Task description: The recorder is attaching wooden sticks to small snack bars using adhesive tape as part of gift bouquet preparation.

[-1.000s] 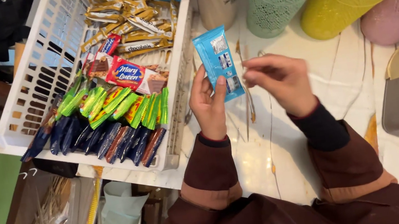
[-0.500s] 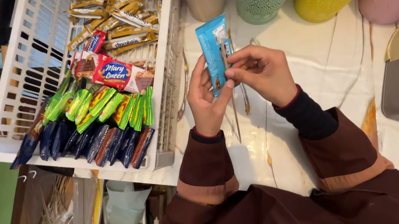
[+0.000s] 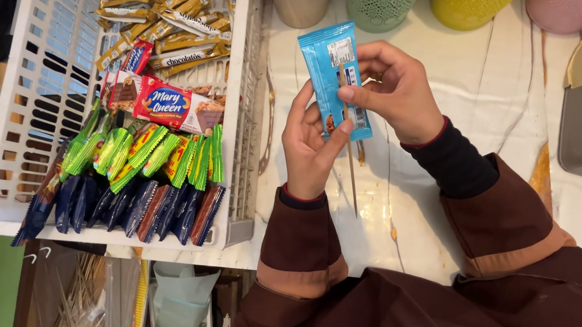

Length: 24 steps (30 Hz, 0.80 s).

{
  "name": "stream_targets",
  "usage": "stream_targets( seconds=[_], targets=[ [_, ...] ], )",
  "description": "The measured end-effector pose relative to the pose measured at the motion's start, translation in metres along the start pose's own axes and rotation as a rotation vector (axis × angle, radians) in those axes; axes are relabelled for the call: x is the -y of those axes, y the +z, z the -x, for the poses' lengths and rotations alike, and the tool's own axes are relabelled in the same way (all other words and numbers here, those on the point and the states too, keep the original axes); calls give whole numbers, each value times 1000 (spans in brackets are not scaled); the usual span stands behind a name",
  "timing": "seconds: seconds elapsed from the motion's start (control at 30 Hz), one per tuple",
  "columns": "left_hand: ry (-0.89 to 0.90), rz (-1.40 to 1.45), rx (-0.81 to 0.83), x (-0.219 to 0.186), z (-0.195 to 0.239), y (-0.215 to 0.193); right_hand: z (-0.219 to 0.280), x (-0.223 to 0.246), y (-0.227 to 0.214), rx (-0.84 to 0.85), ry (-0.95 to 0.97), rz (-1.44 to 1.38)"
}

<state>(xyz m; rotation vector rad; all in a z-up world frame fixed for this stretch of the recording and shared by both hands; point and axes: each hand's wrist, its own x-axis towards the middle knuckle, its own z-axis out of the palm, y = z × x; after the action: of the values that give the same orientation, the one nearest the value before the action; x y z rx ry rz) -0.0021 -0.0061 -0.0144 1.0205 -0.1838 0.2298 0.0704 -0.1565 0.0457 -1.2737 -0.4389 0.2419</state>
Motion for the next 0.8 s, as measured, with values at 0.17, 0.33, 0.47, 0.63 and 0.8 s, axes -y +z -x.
stream_targets(
  seconds=[0.17, 0.33, 0.47, 0.63, 0.8],
  targets=[
    [-41, 21, 23, -10, 0, 2, 1, -10, -9, 55, 102, -62],
    [-108, -45, -64, -8, -2, 3, 1, -17, -11, 103, 109, -95],
    [-96, -58, -46, -2, -3, -3, 2, -28, -16, 122, 130, -133],
    [-150, -82, -84, 4, 0, -5, 27, 5, -30, 91, 116, -20],
    [-186, -98, -106, -1, 4, 7, 100, 44, -84, -178, 0, 400]
  ],
)
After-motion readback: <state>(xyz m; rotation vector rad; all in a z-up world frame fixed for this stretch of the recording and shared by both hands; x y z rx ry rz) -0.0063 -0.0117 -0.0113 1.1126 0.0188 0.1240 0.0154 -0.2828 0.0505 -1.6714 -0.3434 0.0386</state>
